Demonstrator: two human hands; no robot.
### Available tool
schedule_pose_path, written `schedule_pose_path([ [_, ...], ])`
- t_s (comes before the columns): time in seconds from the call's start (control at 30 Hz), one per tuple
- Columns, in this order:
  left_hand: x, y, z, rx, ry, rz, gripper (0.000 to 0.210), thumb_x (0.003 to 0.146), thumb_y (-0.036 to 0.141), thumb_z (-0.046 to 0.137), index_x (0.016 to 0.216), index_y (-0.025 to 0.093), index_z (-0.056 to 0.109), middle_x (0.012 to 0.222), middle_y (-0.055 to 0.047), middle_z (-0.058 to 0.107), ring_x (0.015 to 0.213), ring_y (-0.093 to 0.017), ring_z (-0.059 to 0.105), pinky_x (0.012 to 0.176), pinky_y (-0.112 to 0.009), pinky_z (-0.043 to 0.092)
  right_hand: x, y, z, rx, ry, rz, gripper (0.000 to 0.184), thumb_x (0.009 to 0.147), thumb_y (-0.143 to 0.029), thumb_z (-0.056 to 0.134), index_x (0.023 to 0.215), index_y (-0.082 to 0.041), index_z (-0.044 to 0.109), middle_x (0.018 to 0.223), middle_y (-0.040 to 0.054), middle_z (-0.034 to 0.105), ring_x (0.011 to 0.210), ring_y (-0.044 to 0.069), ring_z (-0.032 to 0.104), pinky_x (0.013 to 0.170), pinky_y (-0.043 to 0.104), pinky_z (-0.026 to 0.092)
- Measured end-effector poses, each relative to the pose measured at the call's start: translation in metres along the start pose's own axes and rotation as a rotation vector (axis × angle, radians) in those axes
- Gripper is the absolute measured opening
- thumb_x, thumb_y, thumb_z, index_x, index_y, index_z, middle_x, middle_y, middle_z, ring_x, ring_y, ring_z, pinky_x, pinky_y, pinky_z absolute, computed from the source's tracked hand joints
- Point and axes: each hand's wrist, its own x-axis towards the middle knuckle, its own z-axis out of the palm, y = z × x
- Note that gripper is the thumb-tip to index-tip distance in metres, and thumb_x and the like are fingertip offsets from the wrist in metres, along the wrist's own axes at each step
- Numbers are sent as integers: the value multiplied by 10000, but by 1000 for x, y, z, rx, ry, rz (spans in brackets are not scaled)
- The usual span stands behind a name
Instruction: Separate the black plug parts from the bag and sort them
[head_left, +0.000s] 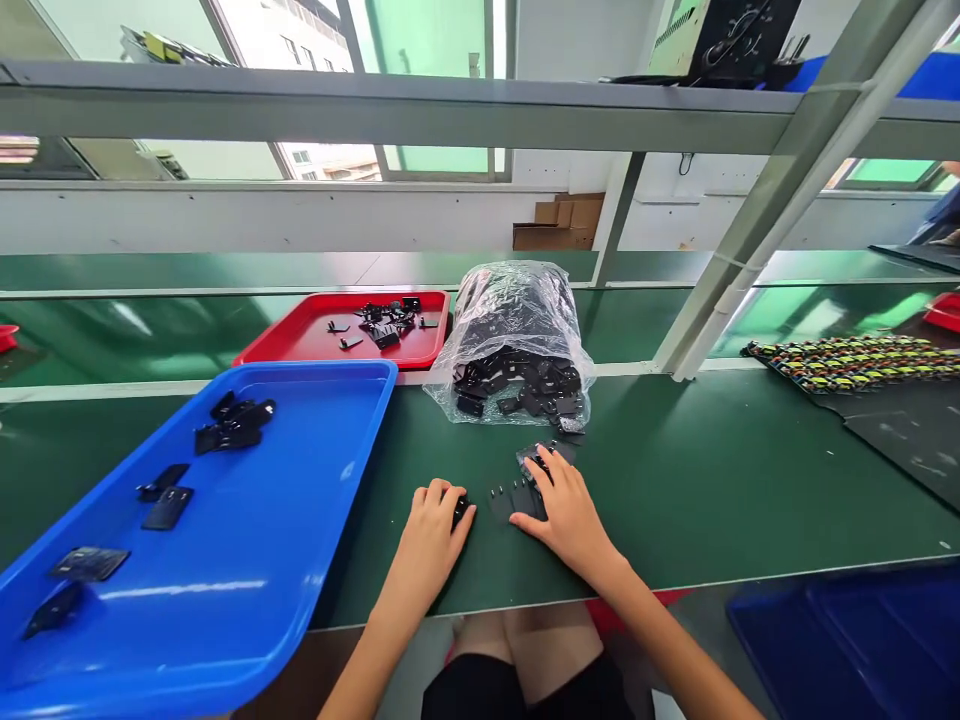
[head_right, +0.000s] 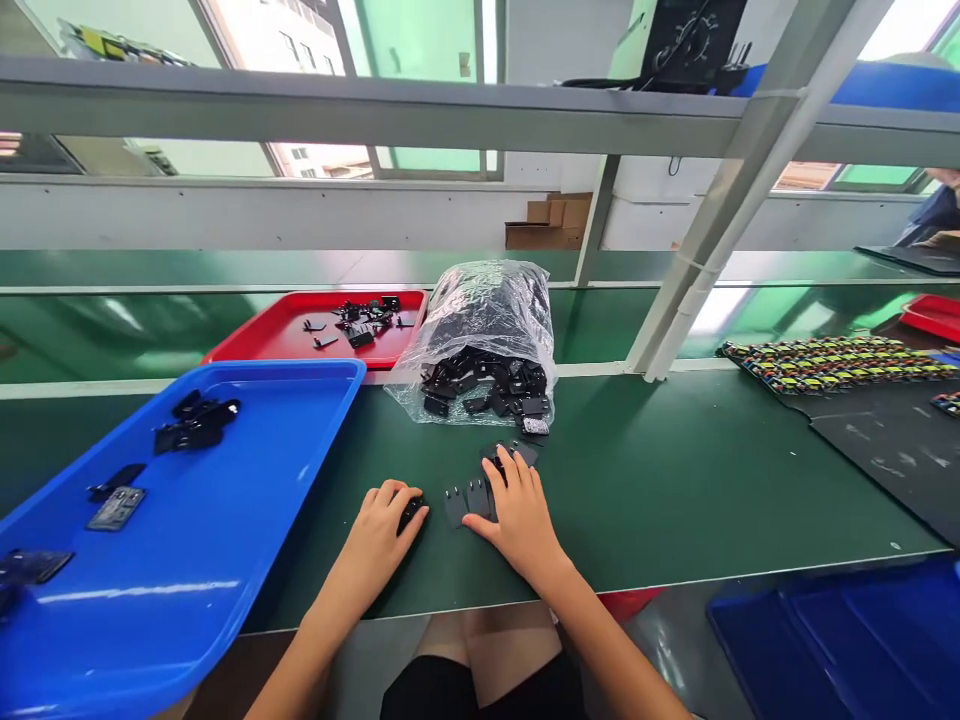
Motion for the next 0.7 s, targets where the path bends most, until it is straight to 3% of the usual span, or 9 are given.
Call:
schedule_pose_path([
  [0.07,-1,3,-5,-98,2,-69,304,813,498,543,698,217,550,757,-28,512,723,-193,453,737,-335,413,0,-3,0,15,70,-32,360,894,-291,567,1232,-168,590,1292,152,577,1152,287,549,908,409,487],
  [0.13,-4,8,-7,-237,30,-156,398,865,552,423,651,217,419,665,9,396,623,-154,380,628,-286,388,-4,-2,0,19,97,-34,268,918,-206,507,1154,-172,629,1161,136,634,1010,253,596,821,368,505],
  [0.23,-10,20,-8,-508,6,-254,446,908,583,185,680,224,317,656,28,303,592,-136,351,563,-262,380,-9,3,-3,6,119,-10,313,930,-239,501,1216,-153,595,1178,157,614,1042,285,563,845,417,480],
  [0.33,-20,37,-10,-1086,-191,-413,436,929,529,212,679,202,355,655,29,306,586,-119,359,547,-244,376,-9,0,-8,-34,193,-6,460,913,-382,548,1290,-119,538,1304,188,542,1201,351,449,970,523,390],
  [0.43,-32,49,-10,-1471,-293,-545,371,945,388,341,664,165,440,671,7,392,614,-110,417,564,-231,393,-6,-12,-10,-65,162,-55,511,875,-470,588,1224,-96,588,1271,191,567,1176,356,444,1000,540,355],
  [0.57,-49,53,-10,-1611,-202,-619,314,947,287,383,728,141,556,544,27,388,582,-121,469,582,-245,447,-4,-27,-9,-112,64,-84,334,876,-377,616,1094,-130,668,1181,167,611,1096,342,474,974,540,370],
  [0.63,-57,54,-12,-1675,-162,-650,331,950,278,385,735,131,589,496,25,412,626,-148,548,698,-310,512,-6,-28,-9,-112,59,-101,219,896,-290,593,1036,-152,689,1121,140,630,1058,318,487,976,530,370],
  [0.7,-63,55,-14,-1725,-170,-673,347,957,297,379,838,107,643,657,-48,615,833,-213,647,891,-412,501,-8,-25,-8,-92,58,-130,176,909,-235,565,989,-149,696,1041,124,647,1011,296,504,953,501,391],
])
